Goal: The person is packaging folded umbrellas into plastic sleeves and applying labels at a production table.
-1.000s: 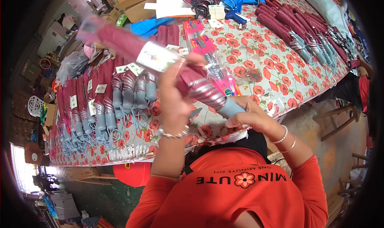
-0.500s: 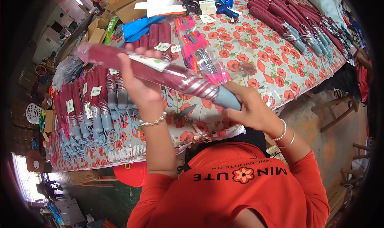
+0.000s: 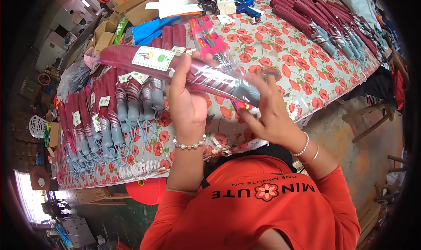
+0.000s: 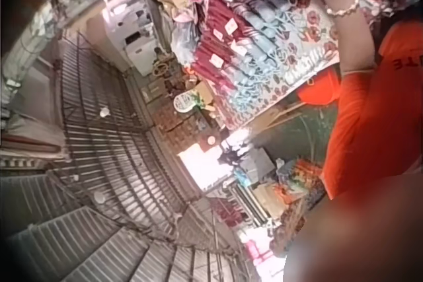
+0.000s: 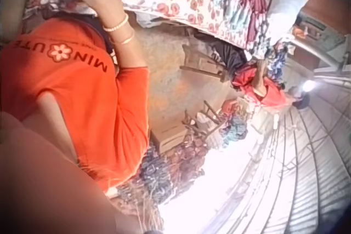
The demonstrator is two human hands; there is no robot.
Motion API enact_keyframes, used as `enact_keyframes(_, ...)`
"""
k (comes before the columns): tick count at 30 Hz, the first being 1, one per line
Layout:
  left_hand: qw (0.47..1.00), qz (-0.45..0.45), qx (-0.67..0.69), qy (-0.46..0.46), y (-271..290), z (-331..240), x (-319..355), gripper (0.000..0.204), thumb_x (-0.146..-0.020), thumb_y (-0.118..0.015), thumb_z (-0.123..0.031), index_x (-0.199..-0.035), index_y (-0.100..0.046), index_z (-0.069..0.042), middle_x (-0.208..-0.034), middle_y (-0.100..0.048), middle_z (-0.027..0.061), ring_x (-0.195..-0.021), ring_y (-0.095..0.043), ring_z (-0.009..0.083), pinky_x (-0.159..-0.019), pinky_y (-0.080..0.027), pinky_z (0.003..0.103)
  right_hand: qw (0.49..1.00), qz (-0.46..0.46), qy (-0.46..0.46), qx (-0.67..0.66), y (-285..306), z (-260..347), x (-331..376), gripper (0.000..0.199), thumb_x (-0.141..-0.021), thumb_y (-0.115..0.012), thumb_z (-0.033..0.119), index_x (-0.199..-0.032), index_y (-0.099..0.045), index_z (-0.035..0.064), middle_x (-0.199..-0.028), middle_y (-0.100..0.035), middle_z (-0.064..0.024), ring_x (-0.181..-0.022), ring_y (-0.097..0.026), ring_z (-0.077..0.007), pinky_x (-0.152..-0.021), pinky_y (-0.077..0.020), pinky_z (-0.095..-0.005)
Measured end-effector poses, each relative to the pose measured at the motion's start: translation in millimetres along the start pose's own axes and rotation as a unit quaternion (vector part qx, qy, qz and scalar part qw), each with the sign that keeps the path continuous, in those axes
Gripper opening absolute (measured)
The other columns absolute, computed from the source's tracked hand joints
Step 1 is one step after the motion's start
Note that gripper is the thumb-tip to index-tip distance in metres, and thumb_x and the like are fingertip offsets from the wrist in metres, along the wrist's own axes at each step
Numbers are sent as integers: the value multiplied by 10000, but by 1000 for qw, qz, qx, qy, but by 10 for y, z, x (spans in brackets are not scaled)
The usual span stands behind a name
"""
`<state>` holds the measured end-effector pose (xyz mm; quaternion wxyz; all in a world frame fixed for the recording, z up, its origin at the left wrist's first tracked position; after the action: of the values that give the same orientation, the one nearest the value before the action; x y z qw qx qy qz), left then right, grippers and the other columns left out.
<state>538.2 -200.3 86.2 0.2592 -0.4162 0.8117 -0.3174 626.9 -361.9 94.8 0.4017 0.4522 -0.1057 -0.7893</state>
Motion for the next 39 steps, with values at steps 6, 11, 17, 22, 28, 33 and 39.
enact_keyframes(6, 993, 104, -17, -46, -313, -177, 134, 455, -869, -563, -59, -1290, -395, -93, -1091, -615, 114, -954, -629, 230, -832, -547, 432, 802, 177, -349, -452, -258, -403, 159, 642, -830, -612, 117, -1410, -337, 101, -1194, -466, -156, -912, -513, -243, -770, -425, -322)
enact_keyframes(11, 991, 42, -44, -120, -74, -652, -88, 510, -846, -594, -29, -1307, -389, -105, -1089, -616, 109, -959, -627, 209, -819, -551, 406, 929, 222, -165, -247, -153, -254, 114, 643, -878, -567, 153, -1444, -265, 103, -1160, -487, -148, -840, -531, -220, -758, -436, -321)
enact_keyframes(17, 991, -53, -78, -91, -86, -260, 67, 451, -843, -615, -3, -1252, -431, -49, -993, -626, 121, -838, -647, 204, -743, -562, 348, 999, -34, 27, 4, -49, -65, -7, 487, -913, -540, 210, -1368, -387, 122, -902, -586, -122, -727, -533, -257, -634, -422, -353)
enact_keyframes(22, 990, 40, -74, -117, -353, -331, 219, 475, -827, -611, 38, -1259, -418, -4, -964, -642, 136, -774, -651, 213, -706, -557, 315, 950, 79, -160, -256, -158, -87, -45, 441, -884, -549, 219, -1312, -463, 152, -931, -599, -114, -818, -505, -239, -710, -399, -359)
enact_keyframes(28, 959, 99, -216, -154, -277, -653, 168, 452, -809, -613, 50, -1234, -463, 13, -958, -659, 144, -787, -654, 216, -739, -547, 309, 987, 77, 113, 87, -136, 128, -282, 381, -861, -565, 278, -1224, -548, 162, -965, -622, -99, -880, -468, -227, -803, -330, -380)
enact_keyframes(33, 912, 109, -368, -145, -147, -638, 216, 428, -808, -626, 24, -1213, -489, 18, -990, -656, 138, -843, -650, 221, -771, -531, 325, 947, 198, -47, -251, -592, -515, -214, 455, -841, -625, 160, -1278, -530, 77, -1148, -608, -79, -1079, -525, -247, -939, -389, -385)
enact_keyframes(39, 908, 109, -390, -107, 399, -147, 213, 316, -766, -683, 21, -1073, -610, 21, -988, -683, 81, -824, -658, 168, -741, -528, 249, 862, 287, -92, -408, -1428, -249, -205, 582, -849, -623, 134, -1377, -396, 48, -1295, -534, -147, -1146, -530, -253, -962, -421, -363)
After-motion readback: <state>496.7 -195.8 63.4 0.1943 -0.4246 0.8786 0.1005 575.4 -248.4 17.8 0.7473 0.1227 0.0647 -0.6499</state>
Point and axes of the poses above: each hand's wrist, its own x-axis away from the middle knuckle, its own y-axis out of the back of the hand, z = x × y, the point moved 8 cm from there along -x, towards the middle knuckle
